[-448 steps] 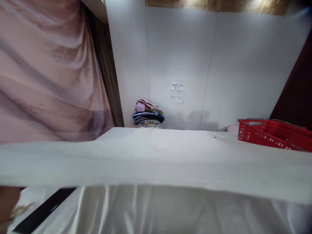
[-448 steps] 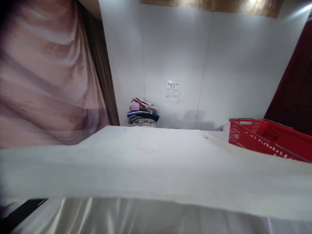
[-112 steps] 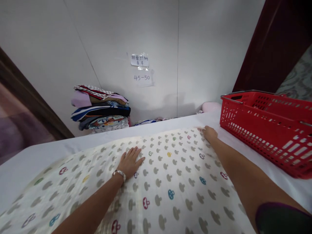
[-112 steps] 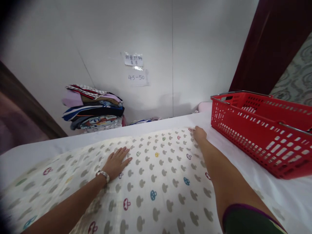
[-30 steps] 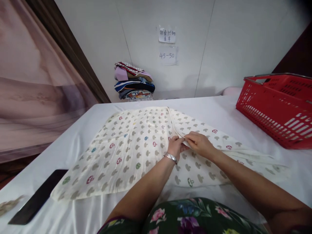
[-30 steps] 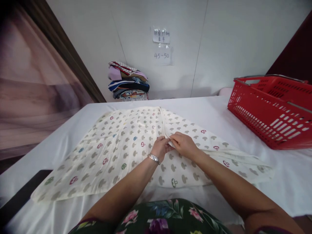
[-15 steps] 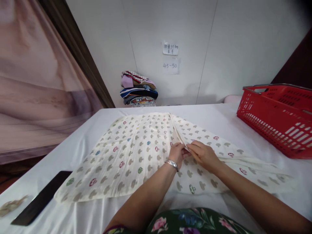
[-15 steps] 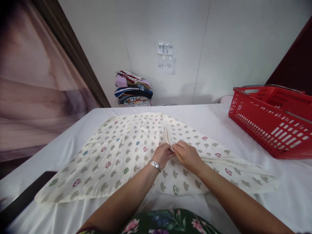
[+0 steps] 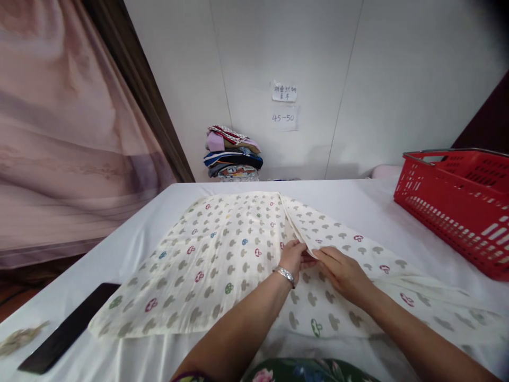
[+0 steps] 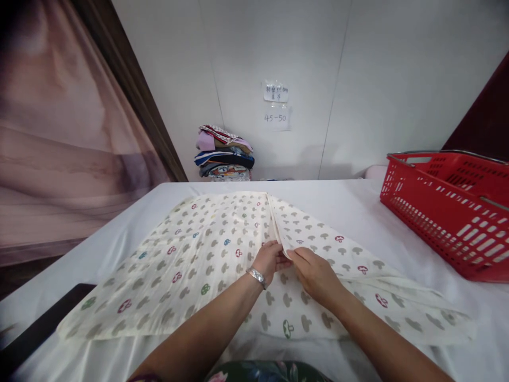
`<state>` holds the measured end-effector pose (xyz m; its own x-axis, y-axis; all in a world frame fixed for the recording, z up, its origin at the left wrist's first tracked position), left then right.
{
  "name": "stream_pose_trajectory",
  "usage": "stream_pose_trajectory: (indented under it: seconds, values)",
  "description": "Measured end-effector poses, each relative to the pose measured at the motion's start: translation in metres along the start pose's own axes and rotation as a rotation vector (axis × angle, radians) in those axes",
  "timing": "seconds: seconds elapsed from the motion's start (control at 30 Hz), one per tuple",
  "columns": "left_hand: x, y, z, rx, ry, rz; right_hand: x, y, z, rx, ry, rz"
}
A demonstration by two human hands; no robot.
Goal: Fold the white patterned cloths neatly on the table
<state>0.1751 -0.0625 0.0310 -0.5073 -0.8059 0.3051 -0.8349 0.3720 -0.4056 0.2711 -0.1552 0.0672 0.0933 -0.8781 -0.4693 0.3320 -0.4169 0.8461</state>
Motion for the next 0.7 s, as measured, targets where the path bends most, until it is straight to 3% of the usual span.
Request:
stream_pose_trajectory:
  seconds: [0.17,0.3,0.47,0.57,0.7]
  values:
    - [-0.032,0.000,-0.001,-0.072,-0.037,-0.083,0.003,0.010,-0.003,0.027,0.027,-0.090]
    - [-0.070,0.012,-0.009,-0.327,-0.114,-0.195,0.007,0.016,-0.003,0.021,0.048,-0.113]
    - [-0.101,0.035,-0.027,-0.701,-0.358,-0.233,0.011,0.016,-0.006,0.007,0.055,-0.100]
    - [-0.112,0.041,-0.034,-0.961,-0.500,-0.195,0.011,0.015,-0.007,-0.008,0.042,-0.090]
    - [-0.125,0.039,-0.041,-1.148,-0.592,-0.014,0.010,0.016,-0.007,-0.022,0.029,-0.096]
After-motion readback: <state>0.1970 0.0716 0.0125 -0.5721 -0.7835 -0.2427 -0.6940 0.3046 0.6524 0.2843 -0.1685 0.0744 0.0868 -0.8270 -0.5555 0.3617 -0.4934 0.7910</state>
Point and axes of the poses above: each hand's wrist, its own x-axis away from the middle knuckle, its own y-axis out of the back of the hand, z = x × y, the point moved 3 cm from there along -x, towards the middle knuckle, and after that the axes turned 7 degrees about -y, right-handed, at the moved point
